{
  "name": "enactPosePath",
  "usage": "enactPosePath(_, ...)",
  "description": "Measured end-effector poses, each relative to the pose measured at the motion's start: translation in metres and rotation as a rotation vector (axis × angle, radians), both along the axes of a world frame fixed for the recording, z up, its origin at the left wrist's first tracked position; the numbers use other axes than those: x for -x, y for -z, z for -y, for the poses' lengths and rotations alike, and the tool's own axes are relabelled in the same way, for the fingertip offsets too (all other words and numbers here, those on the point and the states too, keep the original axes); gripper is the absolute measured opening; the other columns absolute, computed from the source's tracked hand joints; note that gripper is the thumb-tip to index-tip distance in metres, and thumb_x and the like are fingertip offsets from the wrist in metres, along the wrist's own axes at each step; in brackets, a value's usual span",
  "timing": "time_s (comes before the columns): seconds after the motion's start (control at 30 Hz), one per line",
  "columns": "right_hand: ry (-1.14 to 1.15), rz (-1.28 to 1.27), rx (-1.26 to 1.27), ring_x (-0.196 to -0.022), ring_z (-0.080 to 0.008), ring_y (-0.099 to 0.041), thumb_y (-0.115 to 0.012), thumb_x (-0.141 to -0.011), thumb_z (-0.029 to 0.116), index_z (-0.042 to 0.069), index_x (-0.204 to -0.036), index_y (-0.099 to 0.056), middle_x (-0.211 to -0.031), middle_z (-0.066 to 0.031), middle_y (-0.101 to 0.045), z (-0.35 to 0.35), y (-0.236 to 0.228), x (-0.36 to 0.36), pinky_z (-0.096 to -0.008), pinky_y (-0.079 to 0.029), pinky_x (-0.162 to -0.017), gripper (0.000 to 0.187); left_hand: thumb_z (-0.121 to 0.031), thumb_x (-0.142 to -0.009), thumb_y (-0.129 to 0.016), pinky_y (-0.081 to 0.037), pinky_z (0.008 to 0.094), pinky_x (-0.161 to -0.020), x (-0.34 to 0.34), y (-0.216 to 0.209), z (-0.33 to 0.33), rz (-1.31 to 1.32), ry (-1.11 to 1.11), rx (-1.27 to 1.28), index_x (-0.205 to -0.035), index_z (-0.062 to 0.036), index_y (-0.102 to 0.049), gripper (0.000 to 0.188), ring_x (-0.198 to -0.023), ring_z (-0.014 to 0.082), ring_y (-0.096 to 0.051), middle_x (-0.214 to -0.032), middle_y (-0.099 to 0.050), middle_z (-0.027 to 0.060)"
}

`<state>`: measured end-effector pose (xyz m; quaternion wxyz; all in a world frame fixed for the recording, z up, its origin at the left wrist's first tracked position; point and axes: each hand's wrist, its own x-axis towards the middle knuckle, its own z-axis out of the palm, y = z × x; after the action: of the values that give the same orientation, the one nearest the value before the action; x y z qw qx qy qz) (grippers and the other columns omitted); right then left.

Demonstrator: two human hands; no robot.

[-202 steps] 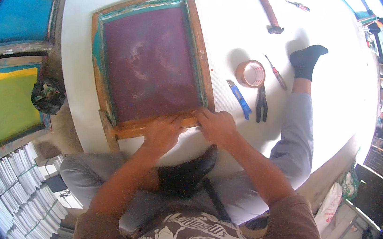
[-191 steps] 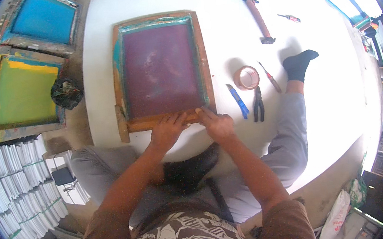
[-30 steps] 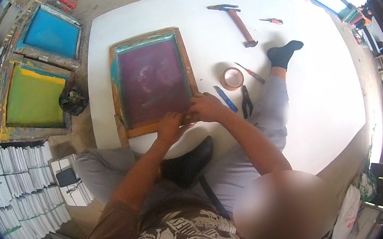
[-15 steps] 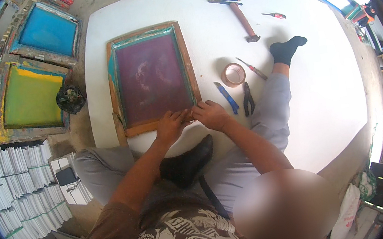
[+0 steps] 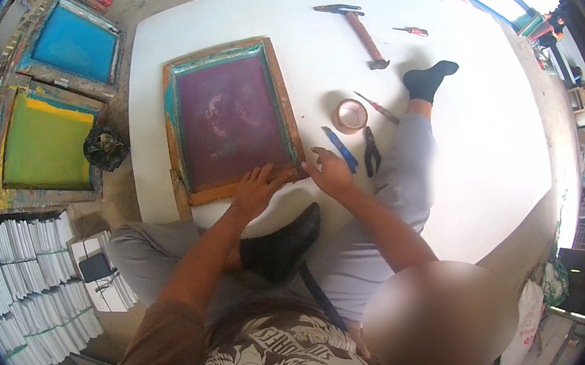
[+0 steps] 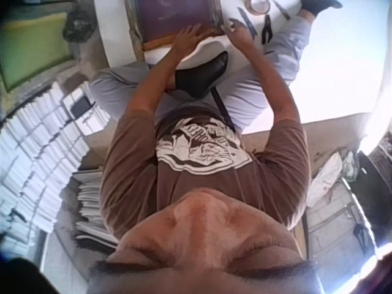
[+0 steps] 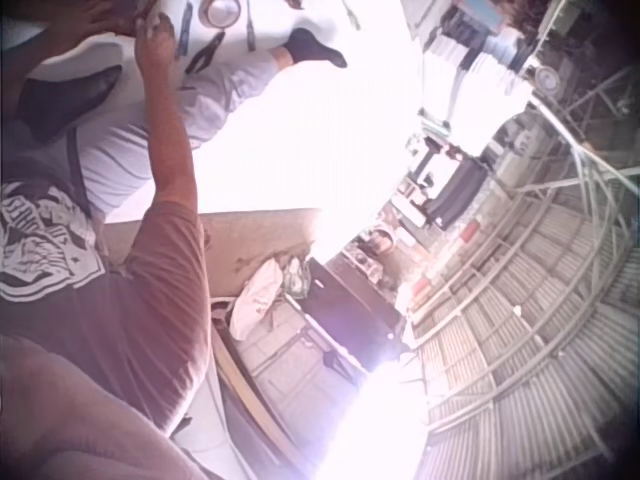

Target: The person sits on the floor and applies masking tape to the edges of a wooden screen printing frame. They use a utility knife to cut the tape and smooth it down with their fingers, working on different sides of the frame.

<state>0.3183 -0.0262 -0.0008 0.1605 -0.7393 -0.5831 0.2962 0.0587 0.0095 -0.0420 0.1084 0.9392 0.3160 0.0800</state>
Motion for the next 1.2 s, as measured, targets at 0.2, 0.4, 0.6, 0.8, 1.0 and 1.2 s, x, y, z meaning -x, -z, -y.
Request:
enactPosePath(0.2, 0.222, -0.013, -0.072, -0.098, -0.0375, -0.075, -0.077, -0.092, 0.052, -0.007, -0.133, -0.062, -0.101, -0.0251, -0.075, -0.003, 0.032, 0.036, -0.0453, -0.058, -0.086, 0.073, -0.021, -0.098, -0.063, -0.043, 0.0488, -0.116, 0.005, -0.007, -0.002, 0.065, 0.156, 0.008, -0.159, -0.0436, -0.045, 0.067, -0.142, 0.0357, -0.049, -0.161, -0.041, 0.0168)
enactPosePath(0.4, 0.208, -0.068, -0.084, -0.097, -0.0378, -0.074, -0.085, -0.086, 0.047, -0.004, -0.134, -0.063, -0.102, -0.0230, -0.075, 0.000, 0.040, 0.042, -0.0448, -0.058, -0.087, 0.073, -0.041, -0.094, -0.073, -0.024, 0.0492, -0.130, 0.040, -0.015, 0.029, 0.010, 0.014, 0.091, -0.166, -0.0189, -0.035, 0.084, -0.161, 0.0363, -0.022, -0.173, -0.026, 0.0161)
enactPosePath(0.6, 0.200, 0.087, -0.028, -0.128, -0.0366, -0.061, -0.079, -0.092, 0.039, 0.003, -0.150, -0.053, -0.141, -0.0248, -0.060, 0.002, 0.014, 0.052, -0.0500, -0.050, -0.105, 0.073, -0.050, -0.094, -0.072, -0.016, 0.0509, -0.132, 0.068, -0.027, 0.052, -0.098, -0.273, 0.107, -0.167, -0.0017, -0.025, 0.099, -0.163, 0.0346, -0.016, -0.175, -0.021, 0.0172)
enactPosePath(0.8, -0.362, 0.394, -0.179, -0.163, -0.0328, -0.021, -0.059, -0.102, 0.056, 0.009, -0.168, -0.026, -0.175, -0.0151, -0.025, 0.035, 0.006, 0.104, -0.0540, -0.021, -0.130, 0.088, -0.055, -0.097, -0.068, -0.013, 0.0509, -0.132, 0.093, -0.037, 0.050, -0.205, -0.561, 0.211, -0.168, -0.0016, -0.018, 0.102, -0.164, 0.0349, -0.011, -0.177, -0.014, 0.0182)
enactPosePath(1.0, -0.419, 0.411, -0.131, -0.163, -0.0307, -0.019, -0.059, -0.101, 0.056, 0.009, -0.168, -0.025, -0.176, -0.0125, -0.022, 0.038, 0.015, 0.105, -0.0525, -0.019, -0.130, 0.089, -0.056, -0.095, -0.069, -0.010, 0.0505, -0.132, 0.119, -0.047, 0.052, -0.386, -0.584, 0.211, -0.166, 0.0006, -0.024, 0.101, -0.164, 0.0356, -0.010, -0.176, -0.015, 0.0214)
enactPosePath(1.2, -0.415, 0.442, -0.153, -0.163, -0.0306, -0.019, -0.060, -0.101, 0.056, 0.010, -0.168, -0.025, -0.176, -0.0122, -0.023, 0.040, 0.019, 0.105, -0.0524, -0.019, -0.130, 0.089, -0.035, -0.098, -0.071, -0.042, 0.0509, -0.116, 0.159, -0.068, 0.032, -0.199, -0.786, 0.061, -0.151, -0.0034, -0.048, 0.066, -0.138, 0.0381, -0.052, -0.148, -0.052, 0.0238)
